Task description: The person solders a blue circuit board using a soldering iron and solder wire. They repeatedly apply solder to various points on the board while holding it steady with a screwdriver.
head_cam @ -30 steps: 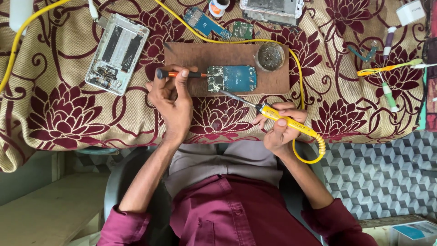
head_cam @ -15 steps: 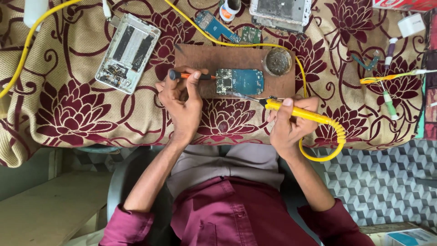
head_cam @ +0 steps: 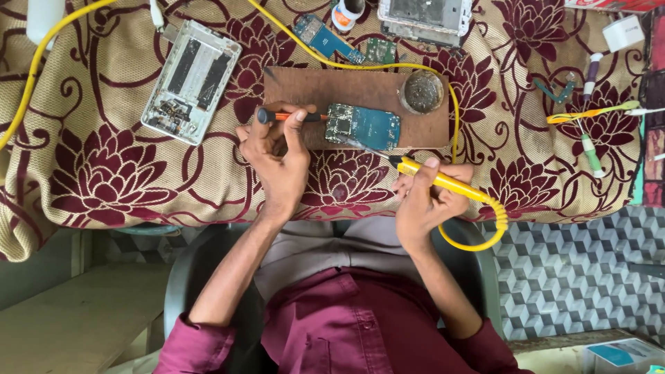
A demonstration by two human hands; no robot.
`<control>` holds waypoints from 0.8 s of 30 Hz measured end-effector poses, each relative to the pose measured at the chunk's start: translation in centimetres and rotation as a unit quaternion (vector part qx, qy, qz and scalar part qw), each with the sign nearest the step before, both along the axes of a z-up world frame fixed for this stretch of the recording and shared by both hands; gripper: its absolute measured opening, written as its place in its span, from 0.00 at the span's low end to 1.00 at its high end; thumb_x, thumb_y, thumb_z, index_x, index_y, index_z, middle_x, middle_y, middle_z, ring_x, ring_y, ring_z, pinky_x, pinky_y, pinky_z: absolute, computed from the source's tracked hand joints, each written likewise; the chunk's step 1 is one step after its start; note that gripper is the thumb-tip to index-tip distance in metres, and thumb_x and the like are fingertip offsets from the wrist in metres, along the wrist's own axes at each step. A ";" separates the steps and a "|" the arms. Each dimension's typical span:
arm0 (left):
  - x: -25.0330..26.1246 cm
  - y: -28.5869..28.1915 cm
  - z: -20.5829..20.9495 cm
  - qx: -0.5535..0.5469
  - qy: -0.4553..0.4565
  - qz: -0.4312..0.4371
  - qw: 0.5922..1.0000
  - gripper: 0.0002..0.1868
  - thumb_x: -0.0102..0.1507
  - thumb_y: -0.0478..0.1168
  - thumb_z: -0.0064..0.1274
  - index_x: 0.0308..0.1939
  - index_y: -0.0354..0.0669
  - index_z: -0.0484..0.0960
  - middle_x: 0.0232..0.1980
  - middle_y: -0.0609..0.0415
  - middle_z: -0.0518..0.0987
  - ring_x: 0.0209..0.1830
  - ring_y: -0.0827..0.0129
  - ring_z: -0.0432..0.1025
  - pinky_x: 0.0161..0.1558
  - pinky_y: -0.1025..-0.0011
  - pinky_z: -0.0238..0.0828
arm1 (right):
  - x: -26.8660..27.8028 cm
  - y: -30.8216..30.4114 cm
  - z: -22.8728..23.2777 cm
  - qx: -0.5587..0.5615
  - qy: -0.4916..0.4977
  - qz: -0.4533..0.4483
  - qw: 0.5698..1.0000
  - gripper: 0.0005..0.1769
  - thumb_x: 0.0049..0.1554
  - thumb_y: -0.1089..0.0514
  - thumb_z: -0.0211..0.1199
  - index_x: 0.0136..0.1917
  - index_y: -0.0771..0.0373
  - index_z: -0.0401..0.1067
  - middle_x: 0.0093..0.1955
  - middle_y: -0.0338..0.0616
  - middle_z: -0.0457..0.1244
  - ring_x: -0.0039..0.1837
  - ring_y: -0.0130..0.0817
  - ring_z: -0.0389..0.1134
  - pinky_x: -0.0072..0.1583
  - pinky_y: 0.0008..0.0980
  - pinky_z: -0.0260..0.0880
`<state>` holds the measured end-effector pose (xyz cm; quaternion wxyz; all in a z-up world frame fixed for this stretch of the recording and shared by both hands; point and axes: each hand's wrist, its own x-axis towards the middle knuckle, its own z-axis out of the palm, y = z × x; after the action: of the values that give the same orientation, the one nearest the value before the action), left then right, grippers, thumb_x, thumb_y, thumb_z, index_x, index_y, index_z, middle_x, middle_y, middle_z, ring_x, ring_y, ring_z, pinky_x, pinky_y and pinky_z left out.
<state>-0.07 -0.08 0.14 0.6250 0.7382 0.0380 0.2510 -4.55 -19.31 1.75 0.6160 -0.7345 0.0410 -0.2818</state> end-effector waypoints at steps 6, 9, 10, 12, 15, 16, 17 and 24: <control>0.1 -0.3 -0.4 -0.149 0.054 -0.025 0.987 0.03 0.71 0.33 0.53 0.49 0.41 0.78 0.44 0.59 0.89 0.38 0.83 0.78 0.50 0.76 0.60 | 0.4 0.2 -0.8 0.079 0.011 -0.014 0.997 0.12 0.70 0.62 0.53 0.47 0.64 0.53 0.28 0.44 0.57 0.26 0.29 0.61 0.30 0.28 0.62; -0.1 0.0 -0.2 -0.018 0.030 0.004 0.999 0.03 0.70 0.30 0.53 0.47 0.38 0.79 0.43 0.54 0.89 0.36 0.79 0.76 0.58 0.73 0.52 | 1.1 0.0 -1.2 0.156 0.026 0.003 0.987 0.12 0.71 0.60 0.51 0.46 0.64 0.54 0.30 0.42 0.55 0.26 0.27 0.55 0.28 0.28 0.59; -0.1 0.1 -0.2 -0.020 0.015 0.001 1.000 0.03 0.71 0.30 0.53 0.48 0.38 0.79 0.45 0.54 0.89 0.38 0.79 0.77 0.59 0.73 0.52 | 1.2 -0.1 -1.4 0.184 0.036 0.000 0.982 0.11 0.70 0.59 0.51 0.47 0.63 0.54 0.29 0.41 0.55 0.25 0.26 0.54 0.27 0.27 0.58; 0.0 0.0 -0.1 -0.026 -0.013 -0.006 1.000 0.04 0.72 0.31 0.51 0.50 0.40 0.79 0.47 0.54 0.88 0.43 0.79 0.79 0.61 0.72 0.52 | 1.3 -0.3 -1.8 0.237 0.055 -0.005 0.970 0.10 0.69 0.57 0.50 0.47 0.60 0.54 0.28 0.39 0.53 0.24 0.25 0.53 0.26 0.25 0.55; 0.0 0.0 -0.1 0.038 -0.001 0.021 0.999 0.03 0.71 0.32 0.53 0.48 0.41 0.80 0.43 0.55 0.89 0.38 0.79 0.77 0.58 0.69 0.47 | 1.0 -0.6 -2.1 0.280 0.022 -0.015 0.960 0.12 0.70 0.53 0.49 0.48 0.62 0.58 0.29 0.39 0.53 0.25 0.26 0.54 0.25 0.25 0.54; 0.0 0.0 -0.1 0.025 0.001 0.015 1.000 0.03 0.72 0.33 0.53 0.49 0.41 0.80 0.44 0.56 0.89 0.39 0.80 0.76 0.59 0.69 0.48 | 0.9 -0.6 -2.3 0.281 0.017 -0.011 0.960 0.13 0.71 0.53 0.50 0.47 0.62 0.58 0.29 0.39 0.53 0.25 0.26 0.53 0.25 0.25 0.54; -0.1 0.1 -0.2 0.012 0.003 0.010 1.000 0.03 0.72 0.34 0.53 0.49 0.42 0.80 0.45 0.56 0.89 0.39 0.80 0.75 0.59 0.69 0.49 | 0.9 -0.6 -2.5 0.281 0.012 -0.007 0.959 0.13 0.72 0.53 0.51 0.47 0.62 0.58 0.30 0.39 0.53 0.26 0.25 0.53 0.26 0.26 0.54; 0.0 0.0 -0.2 0.016 0.006 0.014 1.000 0.03 0.72 0.34 0.53 0.49 0.43 0.79 0.44 0.58 0.89 0.39 0.81 0.77 0.60 0.67 0.47 | 1.0 -0.4 -2.9 0.243 -0.002 -0.016 0.970 0.12 0.72 0.56 0.51 0.47 0.62 0.58 0.30 0.37 0.53 0.26 0.24 0.53 0.26 0.25 0.54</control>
<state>-0.09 -0.06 -0.06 0.6095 0.7489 0.0484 0.2557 -3.55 -19.71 -1.15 0.7715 -0.5615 0.1187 -0.2746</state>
